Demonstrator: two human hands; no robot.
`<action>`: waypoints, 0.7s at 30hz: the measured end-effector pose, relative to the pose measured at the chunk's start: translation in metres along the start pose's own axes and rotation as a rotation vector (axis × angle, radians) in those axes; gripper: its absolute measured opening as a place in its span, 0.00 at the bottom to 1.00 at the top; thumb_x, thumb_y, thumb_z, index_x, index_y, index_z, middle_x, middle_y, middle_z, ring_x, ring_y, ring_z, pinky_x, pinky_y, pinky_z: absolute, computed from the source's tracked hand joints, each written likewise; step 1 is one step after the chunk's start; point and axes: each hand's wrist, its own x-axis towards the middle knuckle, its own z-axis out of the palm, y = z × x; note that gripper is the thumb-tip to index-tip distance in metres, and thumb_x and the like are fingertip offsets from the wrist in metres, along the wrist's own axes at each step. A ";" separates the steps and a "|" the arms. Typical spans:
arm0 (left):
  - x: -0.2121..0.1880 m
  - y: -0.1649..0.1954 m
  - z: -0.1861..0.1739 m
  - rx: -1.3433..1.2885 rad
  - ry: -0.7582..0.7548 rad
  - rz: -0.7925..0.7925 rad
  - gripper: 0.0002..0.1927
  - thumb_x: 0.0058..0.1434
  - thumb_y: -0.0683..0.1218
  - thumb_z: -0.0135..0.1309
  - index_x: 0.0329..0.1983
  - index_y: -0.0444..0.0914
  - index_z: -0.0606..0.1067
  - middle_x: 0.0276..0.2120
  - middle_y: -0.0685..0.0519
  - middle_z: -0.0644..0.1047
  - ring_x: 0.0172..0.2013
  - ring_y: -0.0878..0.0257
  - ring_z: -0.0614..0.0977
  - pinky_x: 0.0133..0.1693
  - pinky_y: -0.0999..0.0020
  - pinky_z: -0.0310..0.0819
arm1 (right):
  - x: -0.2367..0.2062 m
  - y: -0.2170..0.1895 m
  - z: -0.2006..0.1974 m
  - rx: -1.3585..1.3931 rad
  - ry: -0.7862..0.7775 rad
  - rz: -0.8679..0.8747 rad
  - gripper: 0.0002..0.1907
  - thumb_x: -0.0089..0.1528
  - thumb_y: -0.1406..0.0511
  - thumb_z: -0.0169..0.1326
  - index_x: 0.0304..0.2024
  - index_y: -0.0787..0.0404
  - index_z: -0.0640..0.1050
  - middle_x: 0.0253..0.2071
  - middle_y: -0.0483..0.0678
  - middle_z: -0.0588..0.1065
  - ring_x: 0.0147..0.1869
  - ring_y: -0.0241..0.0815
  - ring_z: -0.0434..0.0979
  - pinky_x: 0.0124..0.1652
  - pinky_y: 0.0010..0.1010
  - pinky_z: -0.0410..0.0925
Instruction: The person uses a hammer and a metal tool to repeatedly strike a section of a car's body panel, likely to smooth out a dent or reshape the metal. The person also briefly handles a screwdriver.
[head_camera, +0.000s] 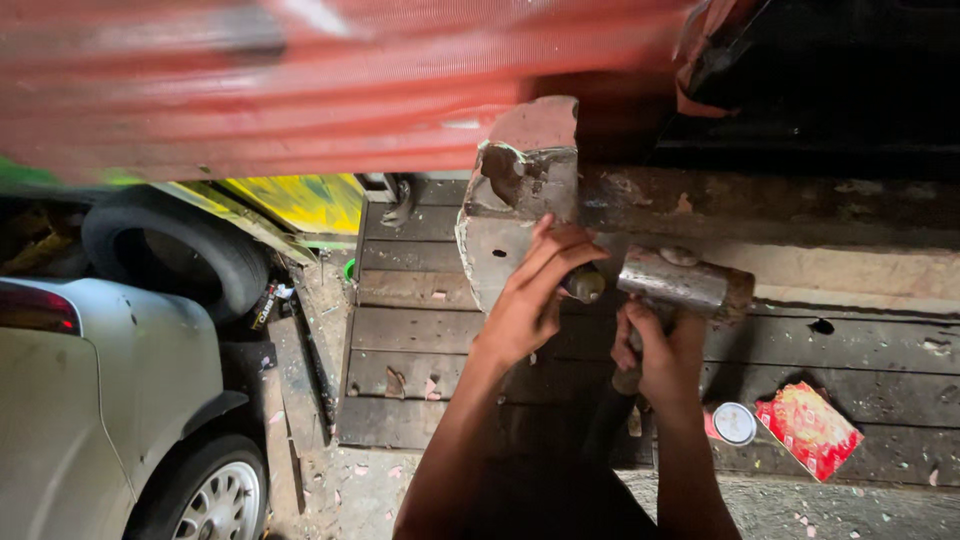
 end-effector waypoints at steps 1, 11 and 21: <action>0.003 -0.001 -0.002 0.012 -0.008 0.015 0.33 0.46 0.27 0.48 0.58 0.35 0.74 0.56 0.47 0.73 0.66 0.48 0.73 0.77 0.45 0.51 | 0.004 -0.001 -0.001 0.013 -0.006 -0.003 0.09 0.64 0.69 0.51 0.45 0.65 0.68 0.24 0.48 0.68 0.16 0.34 0.61 0.16 0.26 0.57; 0.018 -0.032 -0.015 0.112 0.017 -0.073 0.39 0.41 0.24 0.48 0.58 0.40 0.77 0.58 0.48 0.72 0.66 0.47 0.72 0.68 0.55 0.67 | 0.047 -0.004 -0.017 -0.014 -0.107 -0.035 0.06 0.65 0.70 0.51 0.40 0.66 0.68 0.24 0.50 0.68 0.16 0.35 0.61 0.17 0.27 0.58; 0.016 -0.066 -0.069 -0.050 -0.178 0.004 0.37 0.38 0.24 0.44 0.54 0.36 0.74 0.64 0.44 0.70 0.73 0.44 0.65 0.71 0.53 0.61 | 0.023 0.012 0.034 -0.072 0.031 -0.059 0.07 0.63 0.71 0.50 0.43 0.64 0.67 0.23 0.49 0.67 0.15 0.36 0.62 0.16 0.28 0.58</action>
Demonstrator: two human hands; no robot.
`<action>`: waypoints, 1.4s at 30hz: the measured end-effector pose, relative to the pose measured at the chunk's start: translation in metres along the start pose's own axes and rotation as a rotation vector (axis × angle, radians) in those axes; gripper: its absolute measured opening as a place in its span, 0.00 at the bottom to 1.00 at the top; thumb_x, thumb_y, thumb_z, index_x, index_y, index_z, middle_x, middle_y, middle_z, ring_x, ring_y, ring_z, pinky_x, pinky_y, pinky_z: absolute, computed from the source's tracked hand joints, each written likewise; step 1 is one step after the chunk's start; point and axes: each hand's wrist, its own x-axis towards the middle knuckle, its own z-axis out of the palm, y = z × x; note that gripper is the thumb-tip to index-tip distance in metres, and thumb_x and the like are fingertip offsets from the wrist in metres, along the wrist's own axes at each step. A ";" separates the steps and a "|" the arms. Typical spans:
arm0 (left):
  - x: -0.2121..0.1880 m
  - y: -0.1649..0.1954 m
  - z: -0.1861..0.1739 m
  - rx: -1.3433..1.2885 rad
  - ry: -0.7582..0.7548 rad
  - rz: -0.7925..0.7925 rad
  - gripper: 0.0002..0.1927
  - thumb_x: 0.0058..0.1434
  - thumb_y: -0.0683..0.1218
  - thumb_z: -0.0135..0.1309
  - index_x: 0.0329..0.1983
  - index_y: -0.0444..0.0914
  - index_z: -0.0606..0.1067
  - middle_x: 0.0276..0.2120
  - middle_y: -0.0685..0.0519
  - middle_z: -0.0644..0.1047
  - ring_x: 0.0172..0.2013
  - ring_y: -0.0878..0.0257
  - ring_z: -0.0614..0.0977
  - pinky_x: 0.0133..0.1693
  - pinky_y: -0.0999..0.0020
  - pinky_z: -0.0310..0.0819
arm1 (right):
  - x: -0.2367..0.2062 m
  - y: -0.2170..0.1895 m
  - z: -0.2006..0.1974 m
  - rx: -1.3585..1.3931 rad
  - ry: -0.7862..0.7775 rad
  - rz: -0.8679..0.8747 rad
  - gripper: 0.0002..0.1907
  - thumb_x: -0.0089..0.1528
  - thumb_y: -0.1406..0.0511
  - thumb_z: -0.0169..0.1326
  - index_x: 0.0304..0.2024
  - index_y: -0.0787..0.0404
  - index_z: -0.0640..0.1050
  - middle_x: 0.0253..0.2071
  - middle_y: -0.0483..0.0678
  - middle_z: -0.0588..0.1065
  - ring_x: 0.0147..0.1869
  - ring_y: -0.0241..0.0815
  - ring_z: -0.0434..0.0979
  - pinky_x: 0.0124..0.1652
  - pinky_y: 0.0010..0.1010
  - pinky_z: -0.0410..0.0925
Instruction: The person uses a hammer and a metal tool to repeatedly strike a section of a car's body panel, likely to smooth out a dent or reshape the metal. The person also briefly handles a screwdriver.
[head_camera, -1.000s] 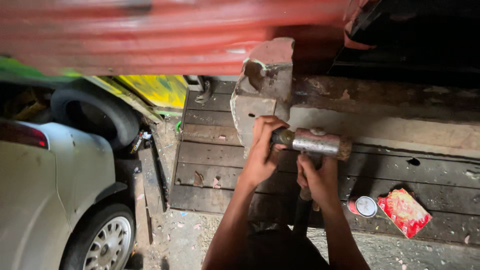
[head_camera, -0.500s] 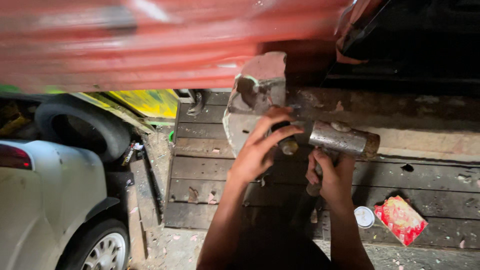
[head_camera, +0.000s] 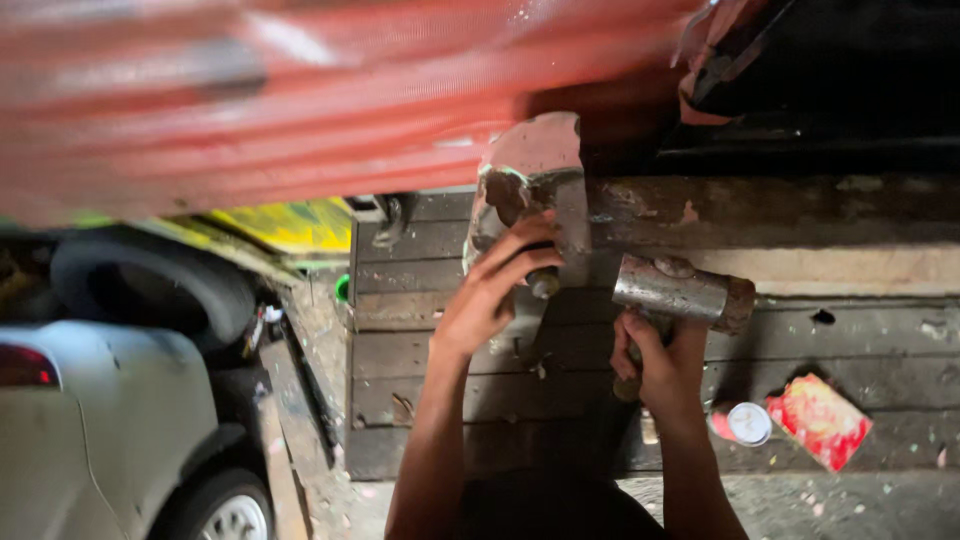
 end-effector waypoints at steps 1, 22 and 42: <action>0.000 -0.003 -0.006 -0.021 -0.006 -0.004 0.35 0.39 0.25 0.49 0.54 0.36 0.73 0.64 0.44 0.70 0.72 0.44 0.65 0.71 0.53 0.61 | -0.004 0.001 0.007 0.024 0.017 0.013 0.07 0.63 0.71 0.50 0.42 0.64 0.67 0.23 0.49 0.67 0.15 0.36 0.62 0.16 0.27 0.58; 0.005 -0.027 -0.012 0.099 0.203 0.057 0.34 0.44 0.24 0.50 0.56 0.37 0.74 0.60 0.48 0.74 0.64 0.48 0.76 0.64 0.58 0.74 | -0.041 0.012 0.072 -0.165 0.157 -0.078 0.14 0.63 0.73 0.48 0.52 0.65 0.71 0.18 0.45 0.66 0.15 0.32 0.61 0.17 0.24 0.56; 0.056 -0.059 -0.017 -0.195 0.258 -0.032 0.37 0.46 0.22 0.38 0.59 0.36 0.73 0.55 0.47 0.78 0.52 0.56 0.82 0.46 0.69 0.83 | 0.036 -0.034 0.085 -0.996 0.097 -0.540 0.22 0.51 0.72 0.64 0.50 0.65 0.82 0.40 0.53 0.81 0.39 0.44 0.83 0.42 0.29 0.75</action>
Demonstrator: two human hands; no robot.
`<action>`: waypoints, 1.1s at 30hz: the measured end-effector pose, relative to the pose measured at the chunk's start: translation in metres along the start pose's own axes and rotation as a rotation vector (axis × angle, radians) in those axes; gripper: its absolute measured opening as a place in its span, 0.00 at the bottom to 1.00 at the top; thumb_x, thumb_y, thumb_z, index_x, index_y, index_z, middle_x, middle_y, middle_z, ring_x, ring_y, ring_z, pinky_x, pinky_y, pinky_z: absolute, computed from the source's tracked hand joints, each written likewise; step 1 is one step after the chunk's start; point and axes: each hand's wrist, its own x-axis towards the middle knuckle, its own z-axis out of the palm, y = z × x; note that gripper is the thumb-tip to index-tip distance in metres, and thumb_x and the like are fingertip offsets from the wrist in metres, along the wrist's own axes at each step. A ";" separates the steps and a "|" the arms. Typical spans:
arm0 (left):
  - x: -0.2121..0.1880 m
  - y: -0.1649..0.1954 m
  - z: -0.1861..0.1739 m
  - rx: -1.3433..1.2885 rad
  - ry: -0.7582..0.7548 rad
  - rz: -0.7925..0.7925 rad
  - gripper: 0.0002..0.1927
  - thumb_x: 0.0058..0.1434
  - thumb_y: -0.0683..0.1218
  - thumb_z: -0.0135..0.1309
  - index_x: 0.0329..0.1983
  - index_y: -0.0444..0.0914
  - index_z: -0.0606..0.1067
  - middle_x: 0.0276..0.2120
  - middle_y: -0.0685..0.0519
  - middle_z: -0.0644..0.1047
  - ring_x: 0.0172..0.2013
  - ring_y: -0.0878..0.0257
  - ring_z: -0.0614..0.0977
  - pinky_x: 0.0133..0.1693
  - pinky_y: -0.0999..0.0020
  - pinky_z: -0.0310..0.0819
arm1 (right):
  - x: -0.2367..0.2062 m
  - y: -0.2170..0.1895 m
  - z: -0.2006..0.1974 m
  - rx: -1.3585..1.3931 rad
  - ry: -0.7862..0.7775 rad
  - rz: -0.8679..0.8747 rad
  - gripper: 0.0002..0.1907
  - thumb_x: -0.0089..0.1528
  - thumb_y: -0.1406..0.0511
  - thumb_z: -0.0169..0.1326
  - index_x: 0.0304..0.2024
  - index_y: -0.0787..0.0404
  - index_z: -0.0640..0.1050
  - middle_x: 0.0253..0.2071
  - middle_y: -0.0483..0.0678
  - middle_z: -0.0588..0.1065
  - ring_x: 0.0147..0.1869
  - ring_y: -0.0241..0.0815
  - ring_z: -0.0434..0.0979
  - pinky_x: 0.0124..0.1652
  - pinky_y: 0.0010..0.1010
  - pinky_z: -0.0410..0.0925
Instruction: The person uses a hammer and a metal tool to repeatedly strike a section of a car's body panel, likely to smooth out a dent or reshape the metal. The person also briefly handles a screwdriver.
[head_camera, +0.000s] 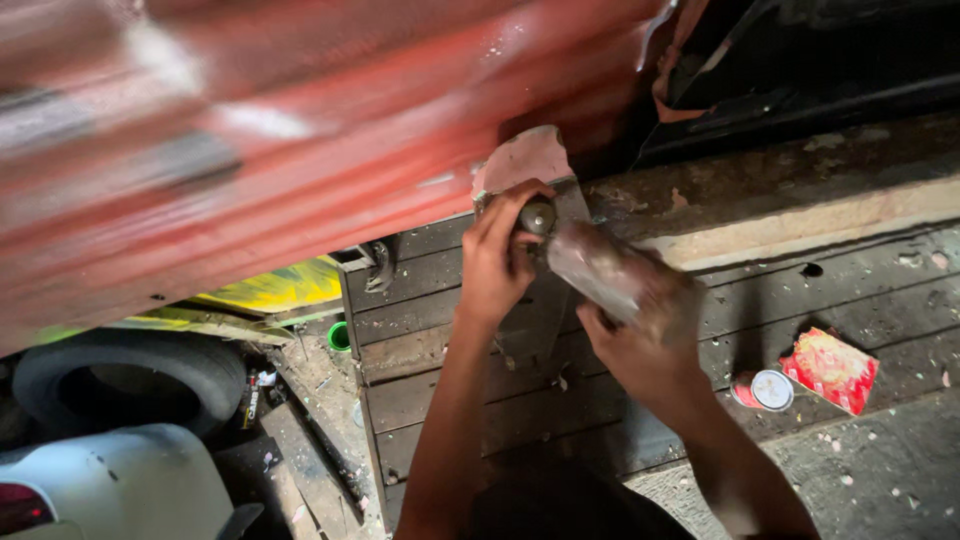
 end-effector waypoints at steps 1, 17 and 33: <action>0.000 -0.001 0.000 -0.013 -0.006 0.000 0.37 0.46 0.22 0.38 0.60 0.36 0.73 0.55 0.47 0.77 0.53 0.55 0.82 0.47 0.68 0.83 | 0.005 -0.002 0.000 0.036 0.014 -0.011 0.22 0.52 0.72 0.63 0.50 0.64 0.81 0.41 0.52 0.80 0.40 0.43 0.84 0.43 0.28 0.75; 0.001 -0.003 -0.017 0.061 -0.094 0.148 0.30 0.47 0.26 0.49 0.55 0.34 0.74 0.53 0.44 0.78 0.56 0.45 0.79 0.56 0.59 0.76 | -0.026 -0.012 0.012 -0.144 -0.049 -0.054 0.22 0.59 0.70 0.60 0.56 0.60 0.76 0.53 0.50 0.77 0.54 0.46 0.79 0.53 0.32 0.73; 0.000 -0.008 -0.024 -0.017 -0.099 0.163 0.32 0.46 0.24 0.49 0.56 0.35 0.74 0.56 0.44 0.78 0.59 0.45 0.79 0.58 0.59 0.76 | -0.048 -0.013 0.025 -0.078 0.082 0.424 0.15 0.60 0.67 0.55 0.49 0.64 0.79 0.42 0.48 0.80 0.41 0.42 0.81 0.44 0.30 0.73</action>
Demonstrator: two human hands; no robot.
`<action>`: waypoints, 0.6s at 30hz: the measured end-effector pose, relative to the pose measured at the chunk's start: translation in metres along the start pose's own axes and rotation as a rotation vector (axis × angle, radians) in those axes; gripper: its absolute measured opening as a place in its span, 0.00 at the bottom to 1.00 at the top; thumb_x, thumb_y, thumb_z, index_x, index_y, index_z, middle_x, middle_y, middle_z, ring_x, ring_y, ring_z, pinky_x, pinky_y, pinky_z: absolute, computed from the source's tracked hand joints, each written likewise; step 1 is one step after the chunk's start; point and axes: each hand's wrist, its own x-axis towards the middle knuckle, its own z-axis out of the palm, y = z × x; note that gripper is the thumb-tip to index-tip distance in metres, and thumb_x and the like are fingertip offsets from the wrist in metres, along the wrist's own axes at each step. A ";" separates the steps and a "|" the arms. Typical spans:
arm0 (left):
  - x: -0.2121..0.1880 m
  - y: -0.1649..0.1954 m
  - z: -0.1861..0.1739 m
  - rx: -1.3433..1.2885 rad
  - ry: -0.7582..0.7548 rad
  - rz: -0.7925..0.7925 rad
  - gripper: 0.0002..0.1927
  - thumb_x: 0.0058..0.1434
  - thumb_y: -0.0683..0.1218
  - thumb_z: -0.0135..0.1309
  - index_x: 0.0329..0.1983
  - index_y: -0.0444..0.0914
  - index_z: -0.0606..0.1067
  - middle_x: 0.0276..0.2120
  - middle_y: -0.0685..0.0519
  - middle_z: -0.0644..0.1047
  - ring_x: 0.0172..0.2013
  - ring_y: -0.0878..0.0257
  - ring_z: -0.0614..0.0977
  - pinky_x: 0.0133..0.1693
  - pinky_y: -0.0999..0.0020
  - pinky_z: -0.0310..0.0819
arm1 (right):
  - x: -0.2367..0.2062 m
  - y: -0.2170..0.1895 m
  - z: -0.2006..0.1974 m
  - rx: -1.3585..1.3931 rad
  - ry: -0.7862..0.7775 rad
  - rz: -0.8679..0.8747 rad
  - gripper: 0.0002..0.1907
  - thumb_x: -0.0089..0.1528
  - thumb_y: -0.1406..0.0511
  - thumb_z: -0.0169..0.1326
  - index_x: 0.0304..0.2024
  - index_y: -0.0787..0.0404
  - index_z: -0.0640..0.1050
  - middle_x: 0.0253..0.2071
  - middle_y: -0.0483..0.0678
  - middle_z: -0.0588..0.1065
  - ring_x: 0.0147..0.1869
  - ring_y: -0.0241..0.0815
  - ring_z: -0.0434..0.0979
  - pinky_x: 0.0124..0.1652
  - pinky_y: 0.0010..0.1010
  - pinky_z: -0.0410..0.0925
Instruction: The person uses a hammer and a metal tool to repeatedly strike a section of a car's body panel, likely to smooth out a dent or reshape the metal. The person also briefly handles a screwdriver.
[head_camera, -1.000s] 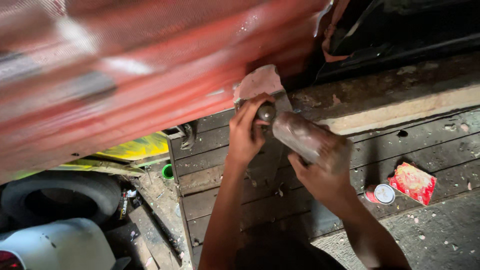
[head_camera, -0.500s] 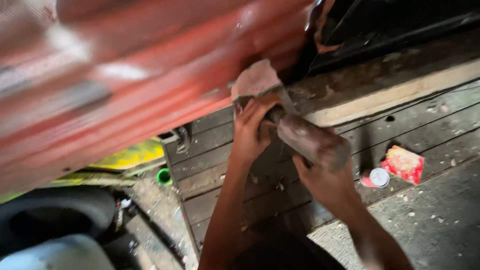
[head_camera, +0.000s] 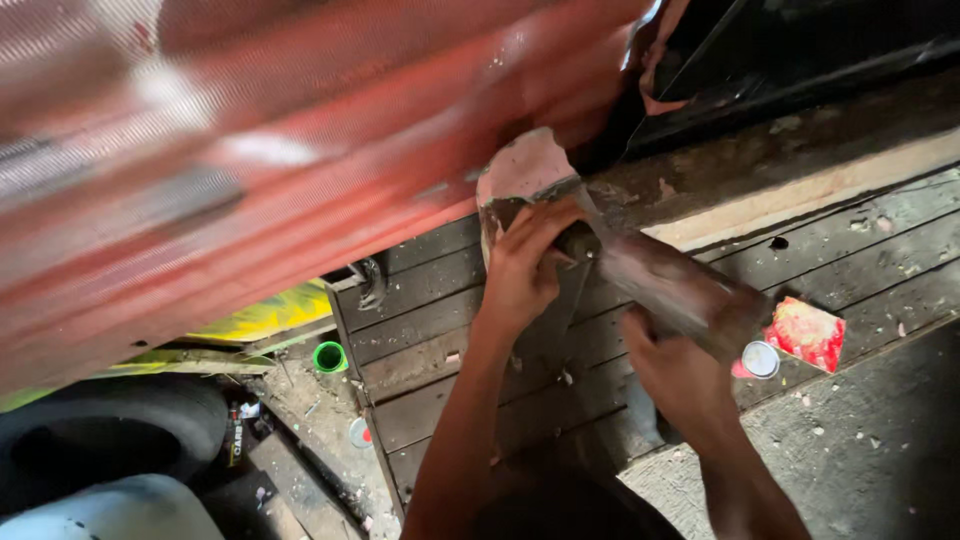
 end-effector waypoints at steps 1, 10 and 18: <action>0.001 0.000 0.001 -0.005 -0.007 -0.020 0.32 0.46 0.24 0.50 0.56 0.35 0.74 0.55 0.45 0.78 0.58 0.45 0.79 0.58 0.59 0.76 | -0.010 -0.003 -0.013 0.028 0.022 0.029 0.16 0.61 0.68 0.56 0.52 0.65 0.77 0.44 0.50 0.79 0.44 0.44 0.80 0.45 0.31 0.72; 0.002 0.000 -0.004 -0.026 -0.040 -0.043 0.33 0.46 0.24 0.50 0.56 0.36 0.74 0.55 0.45 0.78 0.57 0.46 0.79 0.57 0.59 0.76 | 0.010 -0.050 0.011 -0.108 0.051 -0.139 0.15 0.60 0.68 0.56 0.49 0.66 0.77 0.45 0.53 0.78 0.46 0.47 0.79 0.46 0.36 0.72; -0.001 0.000 -0.006 -0.037 -0.085 -0.097 0.33 0.44 0.25 0.47 0.55 0.35 0.74 0.55 0.44 0.78 0.57 0.44 0.78 0.57 0.59 0.75 | -0.034 -0.049 -0.026 -0.096 0.119 -0.189 0.18 0.58 0.70 0.54 0.51 0.70 0.76 0.50 0.58 0.76 0.51 0.52 0.78 0.49 0.41 0.71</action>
